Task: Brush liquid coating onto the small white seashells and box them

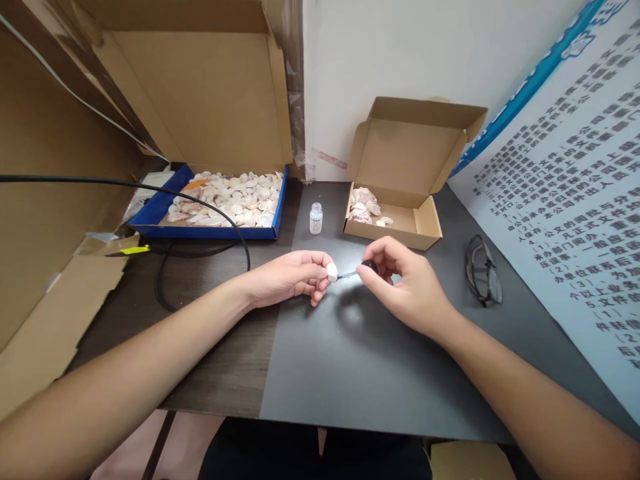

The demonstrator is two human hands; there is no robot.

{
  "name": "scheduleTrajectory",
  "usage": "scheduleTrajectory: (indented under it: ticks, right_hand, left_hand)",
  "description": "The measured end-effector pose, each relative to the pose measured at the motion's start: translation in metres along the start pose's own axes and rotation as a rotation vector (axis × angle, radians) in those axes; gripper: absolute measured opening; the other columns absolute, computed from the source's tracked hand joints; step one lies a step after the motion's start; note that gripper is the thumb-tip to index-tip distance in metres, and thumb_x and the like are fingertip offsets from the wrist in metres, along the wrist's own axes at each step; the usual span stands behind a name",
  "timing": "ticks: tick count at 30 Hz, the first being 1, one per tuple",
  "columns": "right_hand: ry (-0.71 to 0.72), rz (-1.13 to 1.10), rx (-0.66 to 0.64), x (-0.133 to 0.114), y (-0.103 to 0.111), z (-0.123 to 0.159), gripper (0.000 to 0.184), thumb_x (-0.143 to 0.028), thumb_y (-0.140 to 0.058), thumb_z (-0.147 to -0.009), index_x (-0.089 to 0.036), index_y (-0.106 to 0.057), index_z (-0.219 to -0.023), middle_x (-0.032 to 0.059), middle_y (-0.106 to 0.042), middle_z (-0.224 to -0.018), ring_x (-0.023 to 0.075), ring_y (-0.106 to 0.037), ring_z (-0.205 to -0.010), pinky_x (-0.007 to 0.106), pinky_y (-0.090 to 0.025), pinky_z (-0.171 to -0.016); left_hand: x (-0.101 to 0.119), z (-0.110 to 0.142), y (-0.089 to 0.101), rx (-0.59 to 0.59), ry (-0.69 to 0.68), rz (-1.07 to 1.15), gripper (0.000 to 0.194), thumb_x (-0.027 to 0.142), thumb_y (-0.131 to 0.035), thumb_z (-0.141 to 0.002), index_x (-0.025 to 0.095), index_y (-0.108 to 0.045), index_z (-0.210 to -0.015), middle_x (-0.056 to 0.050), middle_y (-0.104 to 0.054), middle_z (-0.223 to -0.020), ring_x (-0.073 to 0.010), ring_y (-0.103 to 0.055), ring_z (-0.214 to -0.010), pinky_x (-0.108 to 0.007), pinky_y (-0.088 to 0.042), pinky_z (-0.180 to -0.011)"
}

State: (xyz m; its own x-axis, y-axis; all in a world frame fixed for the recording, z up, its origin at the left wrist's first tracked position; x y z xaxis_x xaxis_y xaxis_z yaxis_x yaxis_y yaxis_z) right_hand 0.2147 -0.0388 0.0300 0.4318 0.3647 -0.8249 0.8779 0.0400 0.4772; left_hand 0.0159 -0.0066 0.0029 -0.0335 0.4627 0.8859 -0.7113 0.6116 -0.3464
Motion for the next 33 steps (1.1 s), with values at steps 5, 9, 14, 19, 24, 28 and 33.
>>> scheduleTrajectory:
  ticks: [5, 9, 14, 19, 24, 28, 33]
  right_hand:
    - [-0.002, -0.004, 0.028, 0.003, 0.002, -0.001, 0.01, -0.021, -0.062, -0.083, -0.022, -0.052, -0.084, -0.0043, -0.046, -0.065, 0.0107, -0.044, -0.057, 0.025, -0.039, -0.053]
    - [0.028, -0.09, 0.046, 0.002, 0.005, -0.001, 0.008, -0.022, -0.061, -0.085, -0.022, -0.053, -0.088, -0.0046, -0.045, -0.066, 0.0106, -0.044, -0.056, 0.025, -0.039, -0.053]
    - [0.042, -0.15, 0.114, 0.002, 0.005, 0.0, 0.008, -0.022, -0.059, -0.086, -0.023, -0.052, -0.089, -0.0049, -0.046, -0.064, 0.0105, -0.045, -0.053, 0.025, -0.039, -0.052]
    - [-0.003, -0.014, 0.017, 0.004, 0.001, 0.0, 0.011, -0.022, -0.063, -0.083, -0.022, -0.053, -0.084, -0.004, -0.047, -0.065, 0.0107, -0.044, -0.056, 0.025, -0.039, -0.052]
    - [0.073, -0.063, 0.09, 0.0, 0.003, 0.003, 0.01, -0.022, -0.062, -0.085, -0.023, -0.053, -0.09, -0.005, -0.045, -0.065, 0.0108, -0.044, -0.055, 0.025, -0.039, -0.051]
    - [0.062, -0.032, -0.011, 0.001, -0.003, 0.005, 0.012, -0.024, -0.063, -0.085, -0.023, -0.052, -0.089, -0.0048, -0.047, -0.065, 0.011, -0.045, -0.055, 0.026, -0.039, -0.051]
    - [0.051, -0.035, -0.006, 0.002, -0.006, 0.005, 0.012, -0.024, -0.063, -0.086, -0.022, -0.051, -0.089, -0.0048, -0.047, -0.065, 0.011, -0.046, -0.056, 0.026, -0.039, -0.051]
  left_hand:
    - [0.001, 0.0, 0.0, -0.008, -0.001, 0.002, 0.009, 0.02, -0.063, -0.081, 0.014, -0.057, -0.085, 0.002, -0.055, -0.067, -0.0097, -0.054, -0.059, -0.024, -0.045, -0.06]
    - [0.001, 0.001, 0.001, -0.013, -0.006, 0.021, 0.007, 0.02, -0.061, -0.082, 0.014, -0.057, -0.085, 0.001, -0.056, -0.068, -0.0102, -0.056, -0.06, -0.024, -0.045, -0.061]
    - [0.001, 0.001, 0.0, -0.006, -0.002, 0.024, 0.007, 0.02, -0.062, -0.081, 0.014, -0.058, -0.083, 0.001, -0.056, -0.068, -0.0109, -0.055, -0.06, -0.024, -0.045, -0.06]
    - [0.002, 0.002, -0.001, -0.003, -0.007, 0.028, 0.006, 0.02, -0.061, -0.08, 0.014, -0.058, -0.08, 0.002, -0.053, -0.065, -0.0109, -0.054, -0.057, -0.024, -0.045, -0.059]
    - [0.002, 0.001, 0.0, -0.01, 0.0, 0.051, 0.003, 0.017, -0.058, -0.08, 0.013, -0.058, -0.08, 0.0, -0.055, -0.067, -0.0119, -0.056, -0.059, -0.025, -0.046, -0.061]
    - [0.002, 0.0, 0.001, -0.012, -0.011, 0.094, 0.003, 0.015, -0.055, -0.08, 0.013, -0.058, -0.079, 0.0, -0.056, -0.067, -0.0119, -0.057, -0.059, -0.025, -0.047, -0.06]
    - [0.001, 0.0, 0.001, -0.007, -0.013, 0.083, 0.006, 0.017, -0.059, -0.083, 0.013, -0.058, -0.079, 0.001, -0.055, -0.066, -0.0107, -0.056, -0.058, -0.023, -0.047, -0.059]
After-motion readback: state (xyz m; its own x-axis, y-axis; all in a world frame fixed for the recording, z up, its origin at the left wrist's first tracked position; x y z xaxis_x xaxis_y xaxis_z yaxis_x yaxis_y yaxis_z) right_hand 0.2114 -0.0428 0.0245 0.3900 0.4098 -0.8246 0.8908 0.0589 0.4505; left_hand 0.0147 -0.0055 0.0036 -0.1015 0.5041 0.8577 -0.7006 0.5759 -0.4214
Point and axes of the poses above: each hand's wrist, its own z-axis away from the middle knuckle, its own y-axis out of the back of the hand, x = y × z, the point moved 2 cm from there along -z, towards the middle knuckle
